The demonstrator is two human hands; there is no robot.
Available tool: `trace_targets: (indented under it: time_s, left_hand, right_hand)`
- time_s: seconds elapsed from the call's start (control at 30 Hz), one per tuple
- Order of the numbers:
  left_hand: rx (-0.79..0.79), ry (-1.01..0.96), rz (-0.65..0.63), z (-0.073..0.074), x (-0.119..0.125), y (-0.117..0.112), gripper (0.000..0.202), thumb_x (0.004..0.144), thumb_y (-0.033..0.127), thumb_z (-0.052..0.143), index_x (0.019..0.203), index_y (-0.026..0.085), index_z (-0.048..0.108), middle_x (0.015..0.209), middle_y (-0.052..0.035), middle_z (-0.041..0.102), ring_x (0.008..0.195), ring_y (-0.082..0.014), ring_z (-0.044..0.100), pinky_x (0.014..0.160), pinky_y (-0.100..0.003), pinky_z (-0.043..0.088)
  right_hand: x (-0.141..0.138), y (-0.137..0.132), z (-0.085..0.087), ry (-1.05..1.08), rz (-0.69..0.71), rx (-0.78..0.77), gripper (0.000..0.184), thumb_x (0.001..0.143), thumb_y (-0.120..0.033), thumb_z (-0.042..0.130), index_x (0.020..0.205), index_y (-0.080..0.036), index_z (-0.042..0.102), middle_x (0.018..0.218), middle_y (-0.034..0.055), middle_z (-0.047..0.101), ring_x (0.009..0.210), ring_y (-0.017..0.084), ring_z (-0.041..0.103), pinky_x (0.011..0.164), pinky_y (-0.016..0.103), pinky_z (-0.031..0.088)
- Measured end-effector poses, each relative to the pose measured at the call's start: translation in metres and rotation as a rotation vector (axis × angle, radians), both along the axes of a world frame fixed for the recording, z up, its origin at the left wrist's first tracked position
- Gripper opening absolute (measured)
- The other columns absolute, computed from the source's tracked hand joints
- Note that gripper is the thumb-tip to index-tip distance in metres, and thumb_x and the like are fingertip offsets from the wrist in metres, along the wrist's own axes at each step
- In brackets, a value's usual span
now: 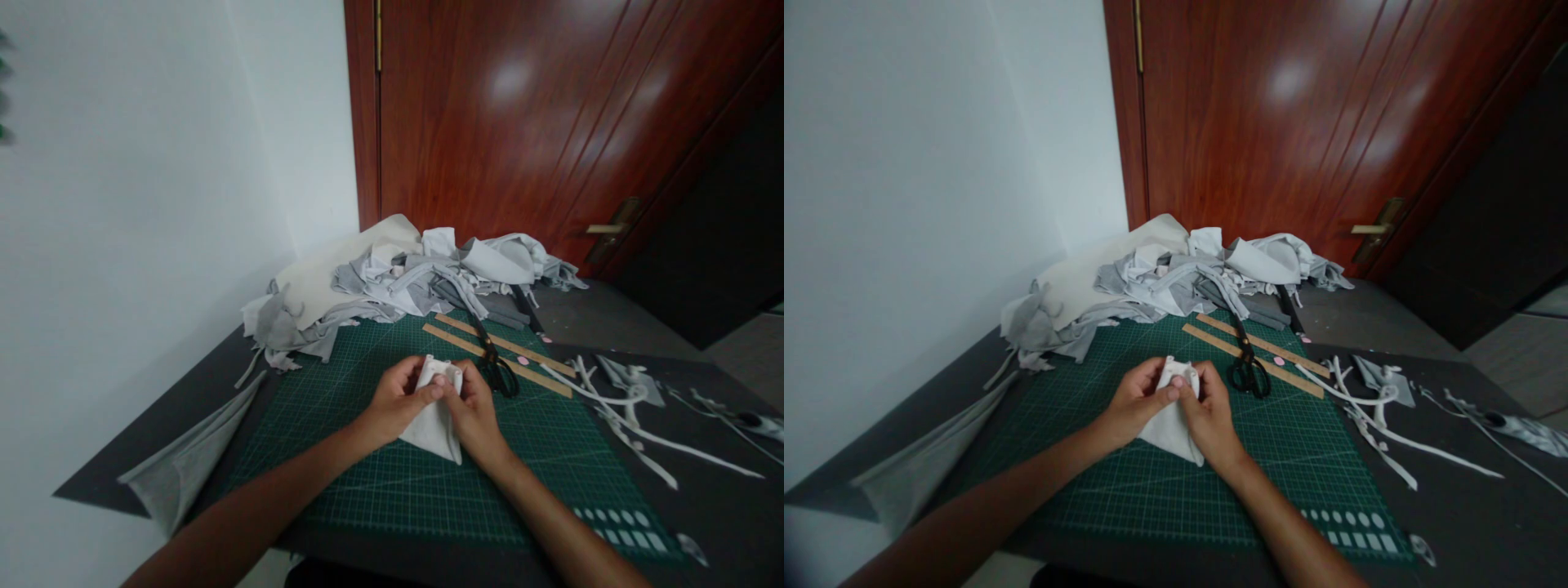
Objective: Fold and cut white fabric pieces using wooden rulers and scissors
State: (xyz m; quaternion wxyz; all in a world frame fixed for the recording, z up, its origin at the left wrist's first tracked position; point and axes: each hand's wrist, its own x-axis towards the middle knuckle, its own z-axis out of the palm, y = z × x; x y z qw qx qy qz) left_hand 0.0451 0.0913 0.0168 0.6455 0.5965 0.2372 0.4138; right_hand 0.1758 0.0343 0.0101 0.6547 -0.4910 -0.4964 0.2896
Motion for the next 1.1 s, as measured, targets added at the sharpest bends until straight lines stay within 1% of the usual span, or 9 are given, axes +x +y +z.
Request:
trace_targets:
  time_s: [0.1,0.27,0.37,0.47,0.53,0.6,0.7,0.9,1.1]
  left_hand:
    - [0.030,0.049,0.060,-0.001,-0.002,0.002,0.045,0.077,0.058,0.077,0.086,0.016,0.063,0.079,-0.0007,0.062,0.071,-0.0147,0.056,0.064,-0.025,0.042]
    - [0.067,-0.030,0.242,-0.007,-0.001,0.005,0.044,0.085,0.062,0.067,0.086,0.020,0.054,0.077,0.0020,0.057,0.069,-0.0135,0.052,0.062,-0.024,0.042]
    - [0.080,-0.031,0.271,-0.007,0.000,0.005,0.044,0.084,0.060,0.068,0.101,0.021,0.055,0.083,0.0002,0.062,0.073,-0.0156,0.057,0.065,-0.025,0.045]
    - [0.102,0.006,0.232,-0.005,0.000,0.004,0.059,0.073,0.052,0.081,0.115,0.022,0.054,0.087,-0.0006,0.065,0.075,-0.0170,0.060,0.066,-0.026,0.046]
    - [0.152,0.070,0.233,-0.002,-0.002,0.005,0.052,0.068,0.047,0.085,0.104,0.020,0.059,0.083,0.0006,0.063,0.072,-0.0154,0.058,0.063,-0.024,0.044]
    - [0.182,0.111,0.264,0.001,-0.003,0.007,0.039,0.072,0.048,0.082,0.085,0.018,0.060,0.075,0.0019,0.059,0.067,-0.0134,0.053,0.061,-0.023,0.041]
    - [0.177,0.086,0.299,0.006,-0.007,0.012,0.040,0.076,0.053,0.075,0.074,0.019,0.055,0.069,0.0035,0.052,0.063,-0.0121,0.047,0.058,-0.023,0.039]
    - [0.192,0.048,0.216,0.002,-0.011,0.020,0.043,0.080,0.058,0.072,0.079,0.019,0.053,0.071,0.0038,0.050,0.064,-0.0116,0.044,0.059,-0.023,0.038]
    - [0.231,-0.109,0.303,-0.002,-0.007,0.025,0.038,0.081,0.047,0.075,0.088,0.022,0.048,0.078,0.0045,0.052,0.070,-0.0127,0.050,0.064,-0.023,0.043]
  right_hand:
    - [0.000,-0.001,0.001,-0.001,0.014,-0.026,0.035,0.087,-0.056,0.066,0.079,-0.024,0.053,0.068,-0.0038,0.049,0.062,0.016,0.045,0.054,0.026,0.037]
    - [-0.002,0.002,-0.001,0.052,-0.060,-0.008,0.029,0.087,-0.050,0.069,0.087,-0.026,0.053,0.072,-0.0042,0.049,0.066,0.016,0.047,0.061,0.028,0.042]
    - [-0.004,0.003,-0.001,0.096,-0.078,0.042,0.030,0.084,-0.044,0.073,0.100,-0.028,0.054,0.081,-0.0027,0.054,0.074,0.018,0.053,0.067,0.029,0.047]
    - [-0.005,0.004,-0.001,0.136,-0.037,0.037,0.043,0.080,-0.043,0.077,0.115,-0.028,0.055,0.092,0.0005,0.062,0.080,0.020,0.059,0.071,0.032,0.050]
    - [-0.004,0.004,0.000,0.152,0.003,-0.012,0.043,0.079,-0.044,0.078,0.112,-0.027,0.058,0.090,0.0015,0.065,0.079,0.021,0.061,0.069,0.032,0.051]
    - [-0.003,0.005,0.000,0.184,0.042,-0.056,0.036,0.078,-0.046,0.078,0.103,-0.026,0.061,0.086,0.0015,0.066,0.077,0.021,0.062,0.069,0.033,0.051]
    - [0.002,0.007,-0.001,0.265,0.065,-0.065,0.032,0.077,-0.043,0.080,0.096,-0.025,0.062,0.083,-0.0003,0.066,0.076,0.020,0.062,0.070,0.032,0.051]
    - [0.006,0.009,-0.005,0.351,0.109,-0.027,0.026,0.083,-0.042,0.077,0.099,-0.025,0.065,0.086,-0.0005,0.065,0.079,0.018,0.060,0.072,0.030,0.049]
    - [0.005,0.015,-0.007,0.427,0.076,0.000,0.036,0.079,-0.041,0.082,0.101,-0.030,0.055,0.082,-0.0046,0.060,0.073,0.016,0.055,0.066,0.028,0.044]
